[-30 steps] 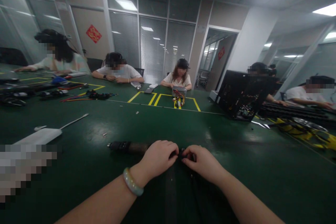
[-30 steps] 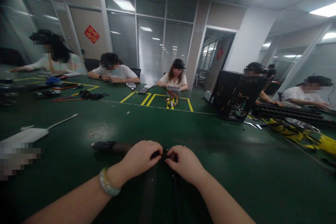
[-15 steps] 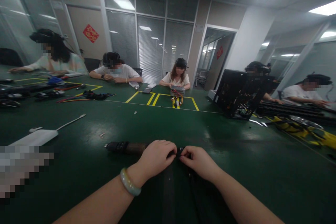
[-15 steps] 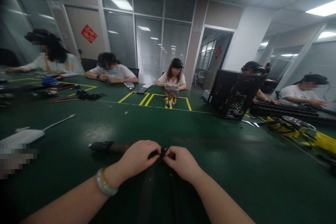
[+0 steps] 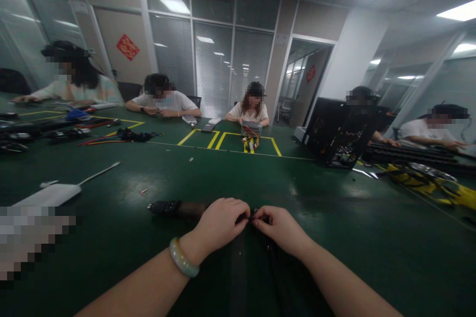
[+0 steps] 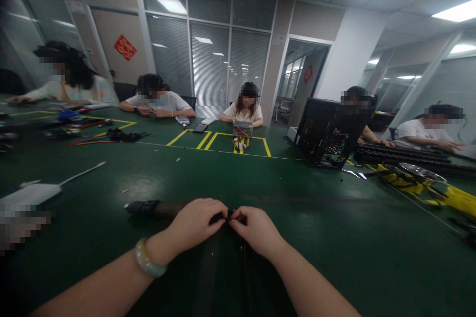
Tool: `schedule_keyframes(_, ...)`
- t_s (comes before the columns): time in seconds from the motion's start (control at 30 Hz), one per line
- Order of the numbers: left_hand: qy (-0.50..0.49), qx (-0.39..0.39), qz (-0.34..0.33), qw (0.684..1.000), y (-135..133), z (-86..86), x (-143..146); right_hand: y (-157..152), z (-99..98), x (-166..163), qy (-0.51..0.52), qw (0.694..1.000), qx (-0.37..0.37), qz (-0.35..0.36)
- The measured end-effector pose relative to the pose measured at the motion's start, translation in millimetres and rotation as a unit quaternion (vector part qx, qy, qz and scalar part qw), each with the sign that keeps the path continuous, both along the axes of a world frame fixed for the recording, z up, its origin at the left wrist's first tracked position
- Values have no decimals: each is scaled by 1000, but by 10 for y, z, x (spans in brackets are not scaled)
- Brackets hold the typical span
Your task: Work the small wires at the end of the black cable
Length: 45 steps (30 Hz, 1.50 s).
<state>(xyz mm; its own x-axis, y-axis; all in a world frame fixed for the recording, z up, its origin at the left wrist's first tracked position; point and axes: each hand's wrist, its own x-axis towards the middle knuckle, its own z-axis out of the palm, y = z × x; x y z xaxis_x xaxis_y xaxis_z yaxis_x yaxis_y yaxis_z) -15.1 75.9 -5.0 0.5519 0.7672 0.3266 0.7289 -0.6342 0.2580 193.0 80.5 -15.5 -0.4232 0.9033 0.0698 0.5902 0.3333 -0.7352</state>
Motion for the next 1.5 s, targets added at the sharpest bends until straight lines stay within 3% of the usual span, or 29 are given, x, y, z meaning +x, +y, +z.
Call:
schedule_keyframes(0.6,-2,-6,-1,1000,-12,24,14,-1,-23,-29,-5,1000,24,-6)
schedule_keyframes(1.5,-5,-3,6,1000,-15,9,21,3,-38,7,-2,1000,-16,-3)
